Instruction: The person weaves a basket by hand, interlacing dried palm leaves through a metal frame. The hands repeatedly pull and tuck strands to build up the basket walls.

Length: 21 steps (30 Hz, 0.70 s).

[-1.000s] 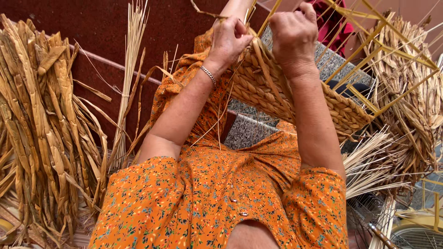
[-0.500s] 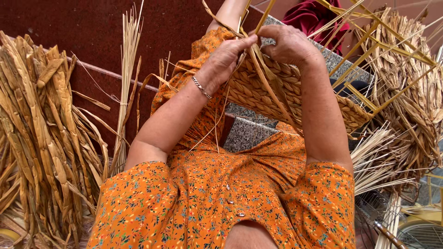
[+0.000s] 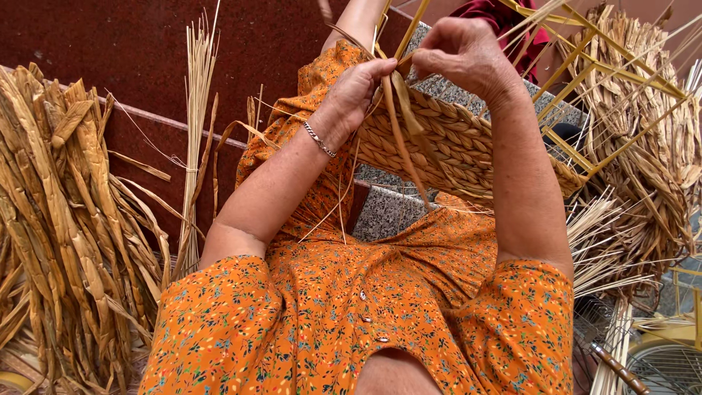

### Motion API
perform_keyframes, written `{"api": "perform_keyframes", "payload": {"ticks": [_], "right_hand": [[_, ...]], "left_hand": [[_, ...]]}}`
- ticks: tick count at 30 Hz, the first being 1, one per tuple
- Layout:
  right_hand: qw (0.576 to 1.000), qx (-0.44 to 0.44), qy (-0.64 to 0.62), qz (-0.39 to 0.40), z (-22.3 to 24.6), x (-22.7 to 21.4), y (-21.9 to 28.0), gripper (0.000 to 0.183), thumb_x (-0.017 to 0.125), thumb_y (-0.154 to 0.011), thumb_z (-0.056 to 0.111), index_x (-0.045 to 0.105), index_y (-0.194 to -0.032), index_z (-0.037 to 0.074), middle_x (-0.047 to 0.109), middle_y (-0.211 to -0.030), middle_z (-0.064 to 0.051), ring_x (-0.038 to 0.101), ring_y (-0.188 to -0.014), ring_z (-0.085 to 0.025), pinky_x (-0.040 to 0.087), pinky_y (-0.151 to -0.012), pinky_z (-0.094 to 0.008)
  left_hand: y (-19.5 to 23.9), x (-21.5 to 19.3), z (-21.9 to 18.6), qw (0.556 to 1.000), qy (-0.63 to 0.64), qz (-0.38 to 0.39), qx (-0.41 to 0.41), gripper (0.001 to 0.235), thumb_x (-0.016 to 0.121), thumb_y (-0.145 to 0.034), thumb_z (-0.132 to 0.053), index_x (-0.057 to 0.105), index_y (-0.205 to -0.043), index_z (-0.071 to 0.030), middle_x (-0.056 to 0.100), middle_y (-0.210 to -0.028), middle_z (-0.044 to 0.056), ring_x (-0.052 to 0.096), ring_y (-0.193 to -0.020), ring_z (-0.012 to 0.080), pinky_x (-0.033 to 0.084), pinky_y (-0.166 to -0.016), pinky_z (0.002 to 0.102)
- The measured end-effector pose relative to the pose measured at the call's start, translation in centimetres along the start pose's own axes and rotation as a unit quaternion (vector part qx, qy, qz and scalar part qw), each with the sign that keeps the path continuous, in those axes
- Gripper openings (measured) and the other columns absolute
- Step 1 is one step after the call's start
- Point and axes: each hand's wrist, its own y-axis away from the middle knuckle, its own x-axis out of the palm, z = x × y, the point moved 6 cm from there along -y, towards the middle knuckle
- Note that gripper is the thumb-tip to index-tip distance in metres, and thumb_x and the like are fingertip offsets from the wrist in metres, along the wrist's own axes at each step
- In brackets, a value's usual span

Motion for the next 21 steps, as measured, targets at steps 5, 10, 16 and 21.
{"api": "perform_keyframes", "payload": {"ticks": [5,10,16,21], "right_hand": [[0.956,-0.184,0.208,-0.094,5.7,0.1,1.4,0.028,0.093,-0.095,0.021,0.072,-0.090,0.003,0.070,-0.082,-0.004,0.065,-0.073,-0.013,0.054,-0.064,-0.027],[0.828,-0.194,0.507,-0.139,10.5,1.7,4.9,0.032,0.089,-0.090,0.040,0.077,-0.079,0.013,0.069,-0.074,0.000,0.061,-0.061,-0.015,0.046,-0.062,-0.039],[0.680,-0.144,0.688,-0.210,15.9,-1.4,15.7,0.043,0.088,-0.089,0.046,0.071,-0.062,0.016,0.062,-0.055,0.002,0.053,-0.047,-0.014,0.050,-0.066,-0.040],[0.779,0.087,0.587,-0.204,7.4,-5.7,21.2,0.042,0.075,-0.103,0.044,0.075,-0.077,0.011,0.063,-0.058,-0.002,0.051,-0.046,-0.012,0.040,-0.047,-0.030]], "left_hand": [[0.1,1.2,-0.8,0.999,-0.031,0.015,-0.028,0.022,0.060,-0.084,-0.030,0.067,-0.082,-0.009,0.068,-0.072,0.007,0.068,-0.068,0.0200,0.058,-0.075,0.039],[0.2,1.2,-1.2,0.996,-0.056,-0.027,-0.060,0.023,0.060,-0.079,-0.032,0.065,-0.079,-0.010,0.065,-0.072,0.006,0.064,-0.068,0.0181,0.055,-0.070,0.042],[0.5,1.3,-1.3,0.996,-0.063,-0.019,-0.053,0.029,0.061,-0.086,-0.037,0.067,-0.083,-0.009,0.065,-0.071,0.005,0.065,-0.066,0.0161,0.060,-0.067,0.037],[1.3,1.7,-1.3,0.998,-0.045,0.053,0.003,0.029,0.067,-0.095,-0.035,0.069,-0.087,-0.008,0.070,-0.077,0.005,0.068,-0.070,0.0135,0.061,-0.073,0.032]]}}
